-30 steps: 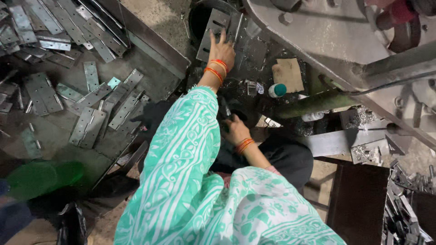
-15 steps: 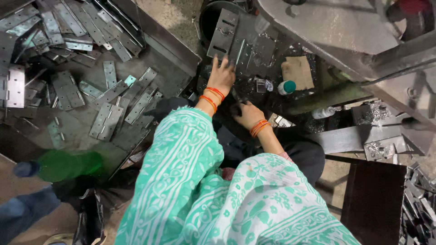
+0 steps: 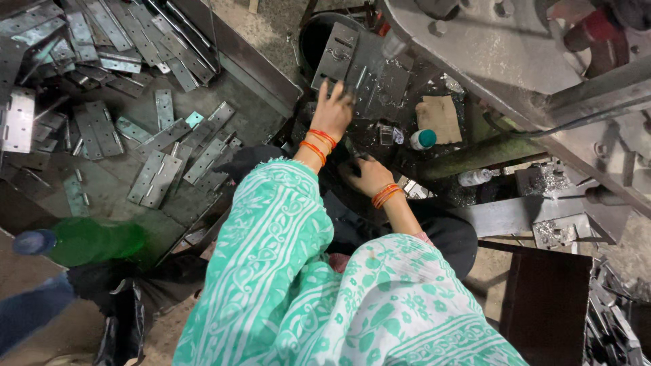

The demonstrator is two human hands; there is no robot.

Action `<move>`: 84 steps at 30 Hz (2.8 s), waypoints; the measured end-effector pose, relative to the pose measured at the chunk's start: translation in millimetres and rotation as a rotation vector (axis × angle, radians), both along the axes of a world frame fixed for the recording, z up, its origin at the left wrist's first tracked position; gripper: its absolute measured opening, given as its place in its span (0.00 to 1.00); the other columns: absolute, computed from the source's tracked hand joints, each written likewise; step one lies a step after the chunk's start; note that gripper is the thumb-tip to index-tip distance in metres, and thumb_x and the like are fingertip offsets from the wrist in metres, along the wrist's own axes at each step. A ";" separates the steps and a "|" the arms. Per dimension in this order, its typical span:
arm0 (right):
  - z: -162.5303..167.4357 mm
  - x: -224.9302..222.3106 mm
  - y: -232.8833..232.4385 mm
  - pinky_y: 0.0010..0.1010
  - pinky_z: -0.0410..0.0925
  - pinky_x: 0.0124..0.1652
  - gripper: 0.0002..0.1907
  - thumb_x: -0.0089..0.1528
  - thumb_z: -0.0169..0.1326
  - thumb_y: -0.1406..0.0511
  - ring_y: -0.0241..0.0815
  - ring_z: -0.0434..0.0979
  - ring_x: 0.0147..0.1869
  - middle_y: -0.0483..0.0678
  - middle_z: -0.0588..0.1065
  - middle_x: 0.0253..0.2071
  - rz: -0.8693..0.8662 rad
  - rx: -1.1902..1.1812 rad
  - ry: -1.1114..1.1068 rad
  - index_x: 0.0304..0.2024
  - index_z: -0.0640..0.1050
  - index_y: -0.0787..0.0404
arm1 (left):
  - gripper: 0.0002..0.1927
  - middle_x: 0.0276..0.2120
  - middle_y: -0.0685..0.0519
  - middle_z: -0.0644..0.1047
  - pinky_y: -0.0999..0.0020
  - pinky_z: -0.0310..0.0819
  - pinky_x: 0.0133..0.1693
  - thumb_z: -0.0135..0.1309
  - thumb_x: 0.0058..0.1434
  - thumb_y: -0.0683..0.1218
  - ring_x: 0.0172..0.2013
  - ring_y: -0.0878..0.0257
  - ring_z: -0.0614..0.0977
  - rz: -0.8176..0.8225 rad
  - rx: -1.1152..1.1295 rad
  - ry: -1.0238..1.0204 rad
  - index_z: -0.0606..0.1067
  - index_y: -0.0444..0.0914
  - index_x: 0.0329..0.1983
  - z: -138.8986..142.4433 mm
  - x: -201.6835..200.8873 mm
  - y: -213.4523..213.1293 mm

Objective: The person operates a manual press machine in a workshop, repeatedly placing small metal pieces into the press, activating the lever, and removing the processed parts. The person handles the metal pieces one at a time and places the finished items into a nearby bin.

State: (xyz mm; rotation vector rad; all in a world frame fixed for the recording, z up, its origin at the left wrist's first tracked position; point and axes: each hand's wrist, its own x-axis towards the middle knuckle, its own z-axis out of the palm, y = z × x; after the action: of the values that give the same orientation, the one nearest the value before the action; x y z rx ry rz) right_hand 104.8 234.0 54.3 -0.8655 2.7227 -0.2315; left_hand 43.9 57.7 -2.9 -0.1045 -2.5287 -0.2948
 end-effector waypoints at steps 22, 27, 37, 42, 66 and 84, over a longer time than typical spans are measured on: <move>-5.2 -0.3 2.2 0.49 0.72 0.52 0.24 0.60 0.57 0.50 0.61 0.79 0.54 0.57 0.76 0.57 -0.068 0.039 -0.038 0.52 0.81 0.55 | 0.22 0.60 0.49 0.75 0.36 0.44 0.71 0.48 0.64 0.49 0.69 0.48 0.63 0.035 -0.170 0.216 0.81 0.36 0.56 -7.8 1.7 9.2; -6.2 -1.1 4.9 0.49 0.72 0.51 0.23 0.59 0.58 0.51 0.62 0.79 0.53 0.58 0.77 0.54 -0.046 -0.017 -0.044 0.52 0.82 0.53 | 0.14 0.58 0.50 0.76 0.44 0.53 0.68 0.53 0.63 0.45 0.66 0.52 0.67 -0.135 0.089 0.188 0.81 0.37 0.48 15.5 19.7 -0.4; -13.7 -39.9 9.5 0.31 0.71 0.43 0.22 0.62 0.60 0.65 0.40 0.78 0.47 0.50 0.79 0.49 -0.385 -0.981 -0.234 0.59 0.77 0.63 | 0.11 0.39 0.45 0.82 0.56 0.75 0.51 0.59 0.51 0.40 0.46 0.47 0.81 0.077 0.893 0.147 0.83 0.36 0.39 -2.9 -4.0 -8.5; -0.6 -63.3 14.4 0.34 0.76 0.40 0.18 0.61 0.59 0.70 0.39 0.80 0.45 0.45 0.79 0.46 -0.678 -1.432 -0.508 0.54 0.77 0.58 | 0.17 0.40 0.43 0.83 0.60 0.80 0.49 0.59 0.53 0.41 0.43 0.51 0.87 -0.062 1.362 -0.039 0.81 0.35 0.47 -18.6 -35.3 4.6; -18.2 -73.1 -16.7 0.46 0.64 0.64 0.25 0.61 0.59 0.64 0.62 0.72 0.67 0.61 0.74 0.62 0.083 -0.414 0.229 0.61 0.76 0.64 | 0.29 0.70 0.50 0.62 0.23 0.44 0.64 0.59 0.58 0.60 0.72 0.44 0.53 0.015 0.063 -0.536 0.76 0.41 0.58 -33.8 -34.5 4.6; -71.1 -3.8 32.1 0.47 0.71 0.53 0.30 0.52 0.64 0.57 0.68 0.75 0.55 0.72 0.69 0.58 0.006 -0.165 -0.024 0.54 0.78 0.64 | 0.34 0.68 0.59 0.67 0.18 0.35 0.63 0.59 0.58 0.57 0.73 0.43 0.53 -0.006 0.084 -0.415 0.70 0.46 0.68 -35.8 -49.1 -0.8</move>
State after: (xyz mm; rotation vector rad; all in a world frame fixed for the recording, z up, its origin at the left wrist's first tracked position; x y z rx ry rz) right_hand 101.0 266.1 -16.8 -0.9071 2.7077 -0.4677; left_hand -5.2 57.0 -38.7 -0.0179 -2.9209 -0.4653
